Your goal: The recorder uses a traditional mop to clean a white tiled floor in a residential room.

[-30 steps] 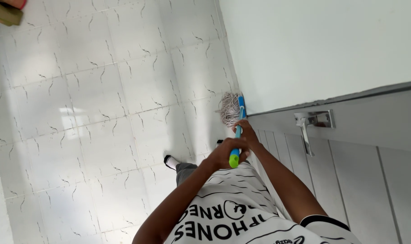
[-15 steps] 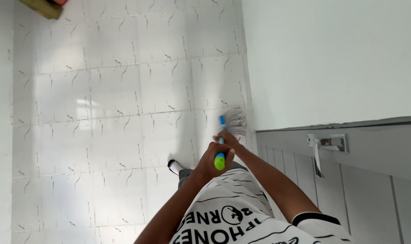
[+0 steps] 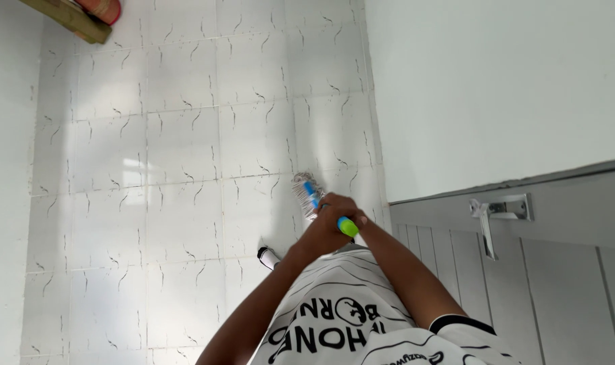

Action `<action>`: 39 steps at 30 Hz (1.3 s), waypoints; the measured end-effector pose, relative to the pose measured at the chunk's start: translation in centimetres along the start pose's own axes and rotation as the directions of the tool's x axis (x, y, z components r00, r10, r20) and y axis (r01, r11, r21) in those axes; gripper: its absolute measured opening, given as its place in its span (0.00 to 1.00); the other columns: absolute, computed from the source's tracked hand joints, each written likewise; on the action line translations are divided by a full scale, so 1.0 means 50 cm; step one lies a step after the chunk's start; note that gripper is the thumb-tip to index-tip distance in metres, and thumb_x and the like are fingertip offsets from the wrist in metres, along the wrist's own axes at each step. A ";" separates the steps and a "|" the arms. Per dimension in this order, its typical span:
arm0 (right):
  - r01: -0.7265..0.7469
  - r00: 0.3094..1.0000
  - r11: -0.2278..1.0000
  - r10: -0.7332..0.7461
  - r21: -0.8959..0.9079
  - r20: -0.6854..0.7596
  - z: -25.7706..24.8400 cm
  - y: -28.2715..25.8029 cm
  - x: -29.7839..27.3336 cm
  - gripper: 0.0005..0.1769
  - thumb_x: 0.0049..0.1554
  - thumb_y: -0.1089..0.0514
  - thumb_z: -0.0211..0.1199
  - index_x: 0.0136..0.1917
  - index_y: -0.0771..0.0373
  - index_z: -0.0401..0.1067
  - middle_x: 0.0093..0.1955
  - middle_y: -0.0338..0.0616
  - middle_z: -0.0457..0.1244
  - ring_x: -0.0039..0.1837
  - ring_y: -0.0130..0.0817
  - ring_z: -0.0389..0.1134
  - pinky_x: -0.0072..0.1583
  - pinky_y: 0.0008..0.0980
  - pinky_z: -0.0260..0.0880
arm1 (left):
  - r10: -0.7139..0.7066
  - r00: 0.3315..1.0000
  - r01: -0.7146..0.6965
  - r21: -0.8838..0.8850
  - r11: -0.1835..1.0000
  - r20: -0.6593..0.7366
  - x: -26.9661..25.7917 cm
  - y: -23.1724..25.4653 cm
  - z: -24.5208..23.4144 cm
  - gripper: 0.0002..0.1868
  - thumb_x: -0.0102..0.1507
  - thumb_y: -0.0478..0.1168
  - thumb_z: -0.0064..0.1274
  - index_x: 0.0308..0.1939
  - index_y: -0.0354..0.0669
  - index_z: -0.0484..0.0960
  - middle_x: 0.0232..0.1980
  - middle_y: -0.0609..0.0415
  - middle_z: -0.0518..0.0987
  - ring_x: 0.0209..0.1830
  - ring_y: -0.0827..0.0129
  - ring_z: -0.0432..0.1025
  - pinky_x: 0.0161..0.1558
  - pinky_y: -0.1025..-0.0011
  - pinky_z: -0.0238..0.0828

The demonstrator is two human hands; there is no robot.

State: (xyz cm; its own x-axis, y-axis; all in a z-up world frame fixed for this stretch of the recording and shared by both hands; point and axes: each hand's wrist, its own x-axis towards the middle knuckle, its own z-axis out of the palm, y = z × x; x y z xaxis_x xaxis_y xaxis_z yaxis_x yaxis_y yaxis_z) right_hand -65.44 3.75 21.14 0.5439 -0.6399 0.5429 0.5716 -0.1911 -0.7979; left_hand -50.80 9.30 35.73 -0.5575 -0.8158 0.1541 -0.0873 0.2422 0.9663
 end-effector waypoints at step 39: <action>-0.879 0.402 0.022 0.570 -0.476 -0.717 0.085 0.131 -0.465 0.11 0.55 0.50 0.68 0.48 0.55 0.74 0.45 0.43 0.71 0.49 0.41 0.74 0.53 0.38 0.72 | -0.111 0.986 0.129 -0.148 0.981 0.129 -0.236 -0.036 0.152 0.12 0.62 0.37 0.57 0.25 0.37 0.77 0.18 0.52 0.72 0.17 0.66 0.65 0.26 0.65 0.62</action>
State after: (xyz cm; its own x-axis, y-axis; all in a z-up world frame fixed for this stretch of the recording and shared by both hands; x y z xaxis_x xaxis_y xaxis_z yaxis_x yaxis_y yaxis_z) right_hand -71.74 20.53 4.40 0.1042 -0.8998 -0.4237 -0.7579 0.2040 -0.6196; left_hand -50.36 22.49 30.60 -0.6460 -0.7631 0.0186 -0.0358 0.0546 0.9979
